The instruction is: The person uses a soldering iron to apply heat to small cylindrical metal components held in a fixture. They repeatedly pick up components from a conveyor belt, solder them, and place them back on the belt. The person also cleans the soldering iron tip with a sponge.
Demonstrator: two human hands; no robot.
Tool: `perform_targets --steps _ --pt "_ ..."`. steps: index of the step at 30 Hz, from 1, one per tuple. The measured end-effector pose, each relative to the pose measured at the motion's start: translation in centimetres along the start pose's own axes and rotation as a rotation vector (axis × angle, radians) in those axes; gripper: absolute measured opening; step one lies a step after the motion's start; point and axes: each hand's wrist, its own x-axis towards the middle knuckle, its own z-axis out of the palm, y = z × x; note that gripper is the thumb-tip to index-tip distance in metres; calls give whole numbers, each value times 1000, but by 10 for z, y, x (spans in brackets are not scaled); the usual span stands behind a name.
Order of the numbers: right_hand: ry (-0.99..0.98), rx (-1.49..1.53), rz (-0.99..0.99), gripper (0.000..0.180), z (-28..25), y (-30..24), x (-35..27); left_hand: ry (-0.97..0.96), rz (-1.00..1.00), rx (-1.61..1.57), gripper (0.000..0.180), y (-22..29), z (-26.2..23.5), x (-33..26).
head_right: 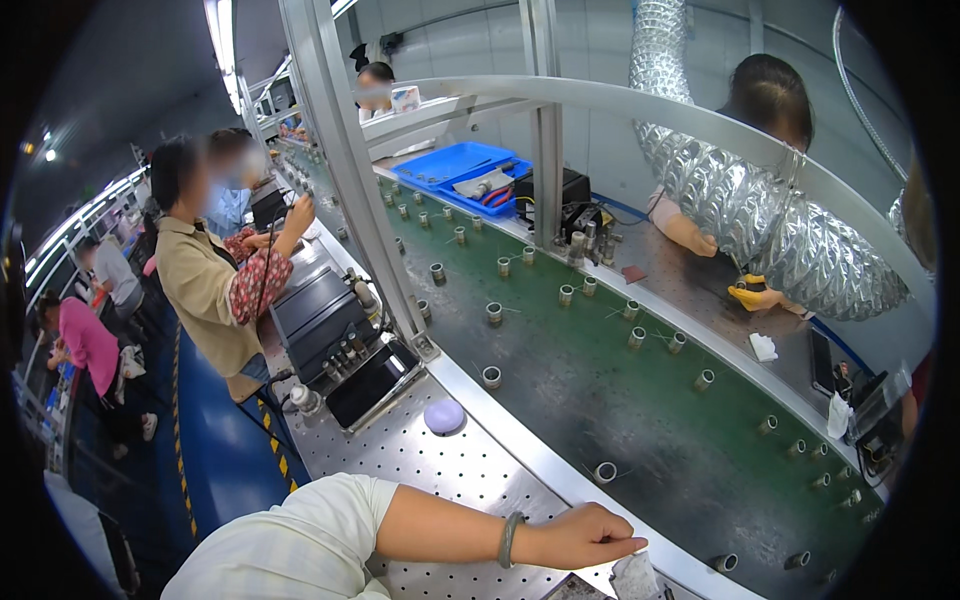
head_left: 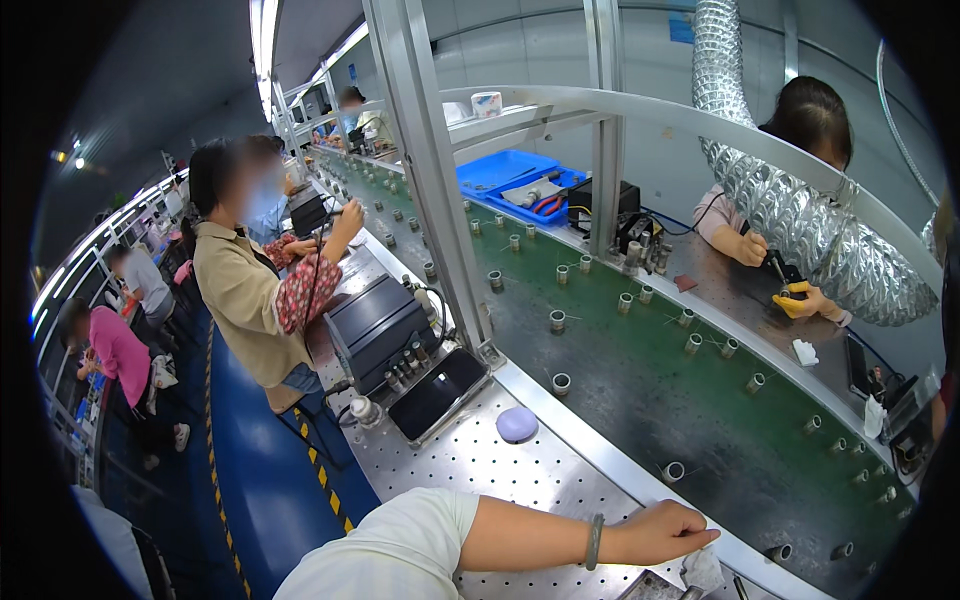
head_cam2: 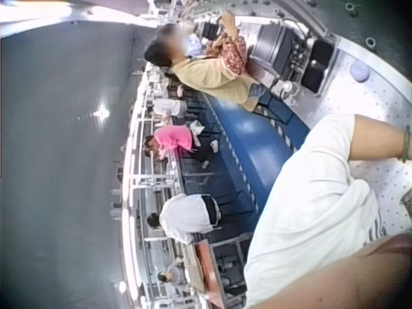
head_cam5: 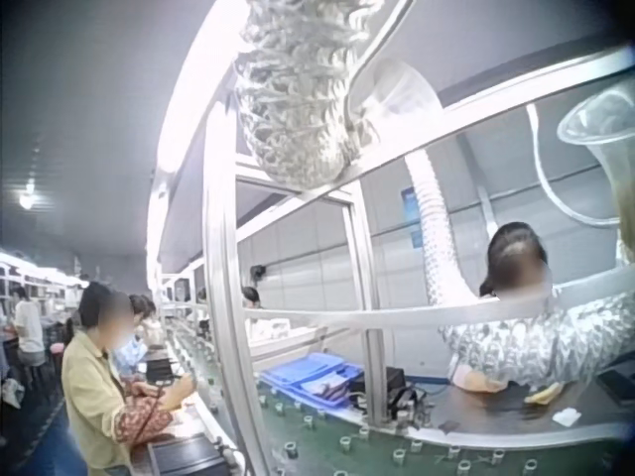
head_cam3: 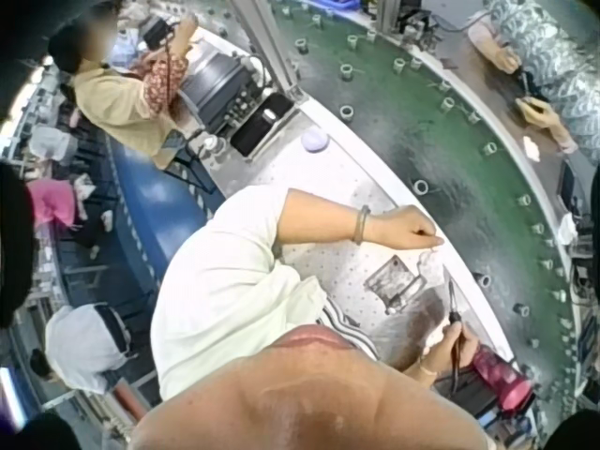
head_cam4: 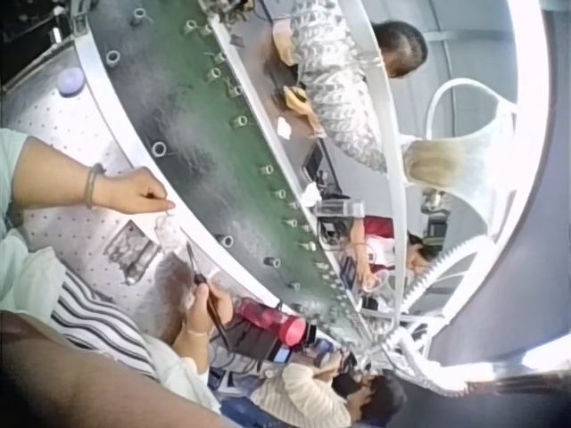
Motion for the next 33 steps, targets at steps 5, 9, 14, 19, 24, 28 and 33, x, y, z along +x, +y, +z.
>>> perform_targets --steps 5,9,14,19,24,28,33 --pt "43 15 10 13 0 -3 0 -40 -43 -11 48 2 -3 0" --pt "51 -4 57 14 0 -5 0 -28 -37 -47 45 -2 -1 -1" --pt "60 13 102 13 1 -6 -2 -10 11 -69 44 -1 -1 -3" --pt "22 -71 71 13 2 -11 0 -6 -9 -70 44 -4 1 -4" --pt "37 -59 57 15 4 -15 1 -6 3 -75 44 1 -2 -2" --pt "35 -49 53 16 3 -5 3 8 10 -61 44 -3 0 -3" --pt "43 -69 8 15 4 -8 3 -13 23 -99 45 -3 3 -1"
